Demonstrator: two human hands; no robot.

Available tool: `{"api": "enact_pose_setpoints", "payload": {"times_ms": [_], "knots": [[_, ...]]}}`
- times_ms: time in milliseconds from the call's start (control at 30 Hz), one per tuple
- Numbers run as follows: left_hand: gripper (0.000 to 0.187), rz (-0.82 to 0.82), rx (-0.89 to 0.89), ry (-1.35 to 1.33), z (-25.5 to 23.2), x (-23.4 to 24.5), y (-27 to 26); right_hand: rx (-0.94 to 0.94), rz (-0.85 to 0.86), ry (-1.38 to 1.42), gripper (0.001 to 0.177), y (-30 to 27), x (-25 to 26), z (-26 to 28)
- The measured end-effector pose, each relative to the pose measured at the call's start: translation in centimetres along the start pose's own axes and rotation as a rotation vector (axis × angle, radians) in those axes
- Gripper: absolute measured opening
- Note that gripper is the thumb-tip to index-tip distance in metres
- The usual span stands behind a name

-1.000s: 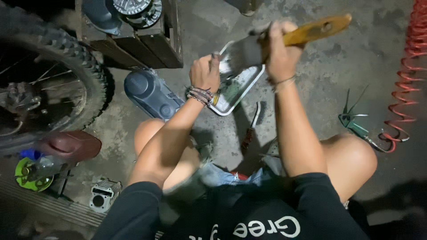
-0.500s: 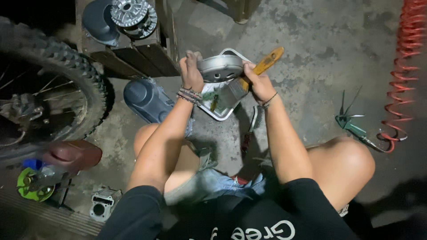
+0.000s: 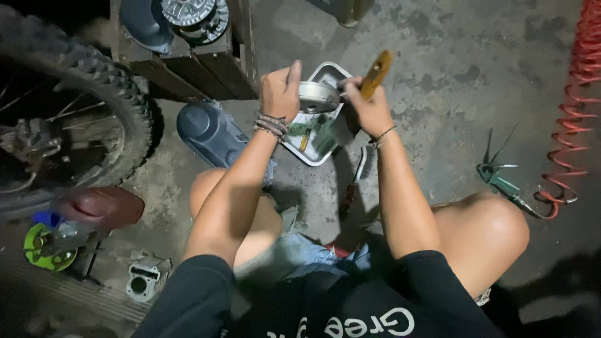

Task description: The person cleans a motorcycle clutch housing with a brush and cleaning fluid in a tray, then scrubs the interior of a black plastic air filter housing using a brush and a cloth.

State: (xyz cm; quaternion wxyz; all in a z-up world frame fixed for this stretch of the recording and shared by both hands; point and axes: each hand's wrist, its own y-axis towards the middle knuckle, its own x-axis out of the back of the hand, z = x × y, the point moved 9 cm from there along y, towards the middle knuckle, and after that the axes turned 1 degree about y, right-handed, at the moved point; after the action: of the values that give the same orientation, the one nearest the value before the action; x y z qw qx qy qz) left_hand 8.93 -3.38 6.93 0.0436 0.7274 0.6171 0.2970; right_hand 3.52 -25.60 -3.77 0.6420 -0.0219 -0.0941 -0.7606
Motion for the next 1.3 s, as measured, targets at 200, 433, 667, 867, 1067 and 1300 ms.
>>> {"api": "enact_pose_setpoints", "payload": {"times_ms": [200, 433, 667, 867, 1067, 1300], "knots": [[0.063, -0.075, 0.058, 0.09, -2.4, 0.4, -0.1, 0.11, -0.75, -0.082, 0.028, -2.6, 4.2, 4.4], [0.068, -0.104, 0.15, 0.293, 0.2, -2.2, -1.9, 0.278, -0.631, -0.012, 0.054, -3.4, -0.6, 17.5], [0.066, -0.114, 0.142, 0.227, 0.3, -0.9, -2.2, 0.166, -0.801, -0.168, 0.032, -0.9, 7.1, 7.4], [0.069, -0.123, 0.147, 0.259, 0.7, -1.2, -1.3, 0.307, -0.718, -0.808, 0.044, -1.6, 7.3, 1.0], [0.069, -0.332, 0.543, -0.109, 5.0, 1.1, -1.4, -0.289, -0.226, -0.333, 0.049, -0.8, 4.0, -6.2], [0.047, -0.161, 0.44, -0.138, 8.3, -1.4, -0.9, -0.155, -0.308, 0.347, 0.033, 0.7, 0.7, -6.3]]}}
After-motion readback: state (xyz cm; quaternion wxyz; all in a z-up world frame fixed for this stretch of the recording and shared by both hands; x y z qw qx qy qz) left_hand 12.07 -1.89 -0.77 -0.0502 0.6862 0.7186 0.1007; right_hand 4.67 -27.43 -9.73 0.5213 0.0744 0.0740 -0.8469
